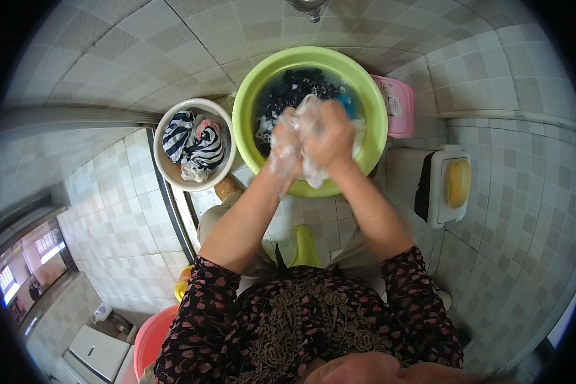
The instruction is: The person washes clothing items in a basin of water, using a sponge to apply soap and scrubbing and wringing the fabric by hand.
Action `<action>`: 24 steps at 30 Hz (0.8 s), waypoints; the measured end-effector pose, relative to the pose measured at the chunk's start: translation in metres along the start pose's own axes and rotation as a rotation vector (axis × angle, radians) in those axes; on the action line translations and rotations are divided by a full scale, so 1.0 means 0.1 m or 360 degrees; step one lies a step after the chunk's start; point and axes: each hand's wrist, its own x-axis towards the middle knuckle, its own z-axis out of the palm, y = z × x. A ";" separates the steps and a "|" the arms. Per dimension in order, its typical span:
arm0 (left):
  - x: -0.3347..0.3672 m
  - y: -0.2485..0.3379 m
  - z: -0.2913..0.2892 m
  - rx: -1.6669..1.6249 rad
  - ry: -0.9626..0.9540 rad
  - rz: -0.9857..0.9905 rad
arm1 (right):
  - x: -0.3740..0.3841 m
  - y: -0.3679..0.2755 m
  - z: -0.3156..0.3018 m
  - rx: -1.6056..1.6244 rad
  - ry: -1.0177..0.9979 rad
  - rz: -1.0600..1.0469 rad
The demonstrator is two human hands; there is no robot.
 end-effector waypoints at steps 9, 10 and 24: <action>-0.24 0.66 0.56 -0.0175 0.0344 -0.0126 | 0.46 0.44 -0.34 0.1663 0.0366 0.1084; -0.16 0.62 0.46 -0.0097 0.0307 -0.0272 | 0.46 0.43 -0.39 0.1899 0.0360 0.1106; -0.22 0.52 0.48 0.0058 -0.0123 -0.0519 | 0.41 0.35 -0.49 0.1871 -0.0043 0.0958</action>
